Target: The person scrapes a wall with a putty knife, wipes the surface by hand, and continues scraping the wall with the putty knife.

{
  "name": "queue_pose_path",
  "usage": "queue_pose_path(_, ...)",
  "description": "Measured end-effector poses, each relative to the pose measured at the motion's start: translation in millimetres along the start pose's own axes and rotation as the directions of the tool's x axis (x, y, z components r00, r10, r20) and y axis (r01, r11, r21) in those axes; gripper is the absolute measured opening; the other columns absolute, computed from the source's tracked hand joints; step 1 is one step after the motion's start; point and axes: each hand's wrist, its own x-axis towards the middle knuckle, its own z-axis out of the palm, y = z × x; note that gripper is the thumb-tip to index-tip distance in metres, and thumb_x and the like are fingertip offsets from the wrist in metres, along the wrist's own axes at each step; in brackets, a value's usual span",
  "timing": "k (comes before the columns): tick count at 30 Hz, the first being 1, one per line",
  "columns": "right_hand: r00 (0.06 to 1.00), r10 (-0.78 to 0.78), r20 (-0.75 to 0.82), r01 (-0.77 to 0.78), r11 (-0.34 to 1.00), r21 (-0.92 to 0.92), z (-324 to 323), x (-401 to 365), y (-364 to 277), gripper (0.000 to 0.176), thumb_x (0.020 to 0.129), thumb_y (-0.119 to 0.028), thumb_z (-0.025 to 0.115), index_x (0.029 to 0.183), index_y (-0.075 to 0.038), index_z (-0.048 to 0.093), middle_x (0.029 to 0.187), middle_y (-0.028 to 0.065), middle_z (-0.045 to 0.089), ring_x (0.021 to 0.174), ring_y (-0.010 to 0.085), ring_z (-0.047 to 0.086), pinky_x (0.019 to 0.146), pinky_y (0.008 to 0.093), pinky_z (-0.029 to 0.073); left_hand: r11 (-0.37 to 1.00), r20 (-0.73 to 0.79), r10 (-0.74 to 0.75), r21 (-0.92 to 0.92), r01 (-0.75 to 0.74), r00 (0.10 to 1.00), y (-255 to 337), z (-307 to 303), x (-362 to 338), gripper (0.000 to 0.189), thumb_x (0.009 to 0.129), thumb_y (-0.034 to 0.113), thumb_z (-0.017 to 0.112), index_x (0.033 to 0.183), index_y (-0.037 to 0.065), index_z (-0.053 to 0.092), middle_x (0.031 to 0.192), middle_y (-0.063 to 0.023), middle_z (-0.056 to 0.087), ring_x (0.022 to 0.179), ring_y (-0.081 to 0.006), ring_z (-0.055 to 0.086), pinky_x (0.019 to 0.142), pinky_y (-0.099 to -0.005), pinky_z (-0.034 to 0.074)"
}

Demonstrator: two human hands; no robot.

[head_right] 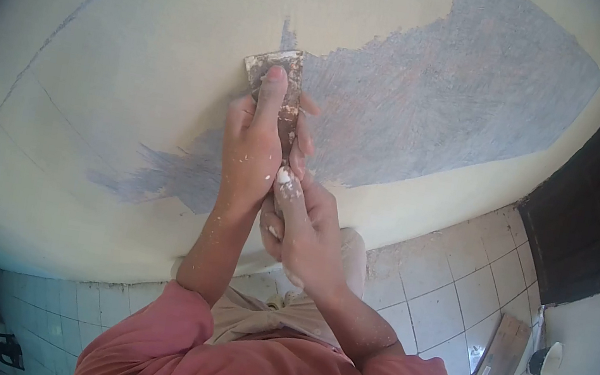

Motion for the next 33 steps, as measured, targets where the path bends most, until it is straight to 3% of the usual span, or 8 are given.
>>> queue_pose_path(2,1.0,0.01,-0.007,-0.01,1.0,0.009,8,-11,-4,0.016,0.098,-0.02,0.041,0.086,-0.009,0.045,0.063,-0.0041,0.035,0.047,0.0022,0.027,0.036,0.0178,0.021,0.997,0.028,-0.061,-0.041,0.062,0.998,5,-1,-7,0.056,0.098,0.043,0.033,0.074,-0.001,0.059,0.048,-0.006,0.053,0.035,-0.009,0.049,0.033,-0.0219,0.037)
queue_pose_path(11,0.998,0.03,-0.054,-0.028,0.999,0.031,-2,0,3,0.018,0.099,-0.024,0.039,0.095,-0.008,0.046,0.06,-0.0058,0.034,0.045,0.0014,0.028,0.036,0.0173,0.023,1.0,0.036,-0.015,-0.027,0.016,0.999,-3,1,4,0.056,0.098,0.043,0.033,0.073,0.0,0.058,0.048,-0.0055,0.053,0.035,-0.0077,0.048,0.033,-0.0207,0.037)
queue_pose_path(15,0.999,0.05,-0.006,-0.05,0.998,0.044,1,-13,-5,0.014,0.097,-0.019,0.041,0.089,-0.009,0.046,0.062,-0.0042,0.035,0.047,0.0019,0.029,0.036,0.0175,0.02,0.998,0.043,-0.06,-0.034,0.061,0.997,-6,2,-8,0.056,0.098,0.043,0.033,0.073,-0.001,0.058,0.049,-0.0053,0.053,0.035,-0.0076,0.047,0.033,-0.0202,0.037)
queue_pose_path(18,1.0,0.02,0.006,-0.02,0.999,0.032,4,-5,-11,0.015,0.098,-0.019,0.04,0.088,-0.008,0.046,0.062,-0.0038,0.036,0.047,0.002,0.029,0.036,0.0175,0.02,0.999,-0.003,0.009,0.031,-0.009,1.0,-2,2,3,0.056,0.098,0.043,0.033,0.073,0.0,0.058,0.048,-0.0051,0.052,0.034,-0.008,0.047,0.033,-0.0204,0.037)
queue_pose_path(22,0.991,0.114,-0.071,-0.115,0.993,-0.021,3,-18,-2,0.015,0.098,-0.019,0.04,0.089,-0.008,0.045,0.063,-0.0038,0.036,0.047,0.0019,0.029,0.037,0.0171,0.021,0.994,-0.025,-0.095,-0.057,0.093,0.995,-6,-1,-16,0.054,0.098,0.041,0.034,0.073,0.0,0.058,0.048,-0.0052,0.052,0.034,-0.0088,0.047,0.032,-0.0213,0.038)
queue_pose_path(25,0.997,0.07,-0.021,-0.071,0.997,-0.037,-3,-15,24,0.015,0.098,-0.019,0.04,0.09,-0.008,0.046,0.063,-0.0037,0.036,0.047,0.0016,0.029,0.038,0.0166,0.022,0.993,-0.071,-0.119,-0.004,0.119,0.99,-18,-14,-23,0.053,0.098,0.04,0.035,0.073,-0.001,0.058,0.048,-0.0056,0.052,0.034,-0.0093,0.047,0.032,-0.0219,0.037)
queue_pose_path(29,0.998,0.055,0.022,-0.054,0.998,-0.033,7,-15,6,0.02,0.099,-0.025,0.039,0.095,-0.008,0.046,0.061,-0.0051,0.038,0.045,0.0015,0.031,0.037,0.0176,0.025,0.984,-0.05,-0.126,-0.136,0.119,0.991,1,-9,-17,0.054,0.098,0.04,0.035,0.071,-0.002,0.057,0.046,-0.0064,0.051,0.033,-0.0095,0.046,0.032,-0.0222,0.036)
queue_pose_path(33,0.998,0.065,0.011,-0.064,0.997,-0.048,-3,-13,19,0.02,0.099,-0.025,0.039,0.093,-0.008,0.046,0.061,-0.0048,0.039,0.045,0.001,0.031,0.037,0.0175,0.024,0.993,-0.056,-0.092,-0.08,0.088,0.994,-15,-13,-19,0.055,0.098,0.041,0.035,0.071,-0.002,0.057,0.046,-0.0069,0.051,0.033,-0.0093,0.046,0.032,-0.0221,0.036)
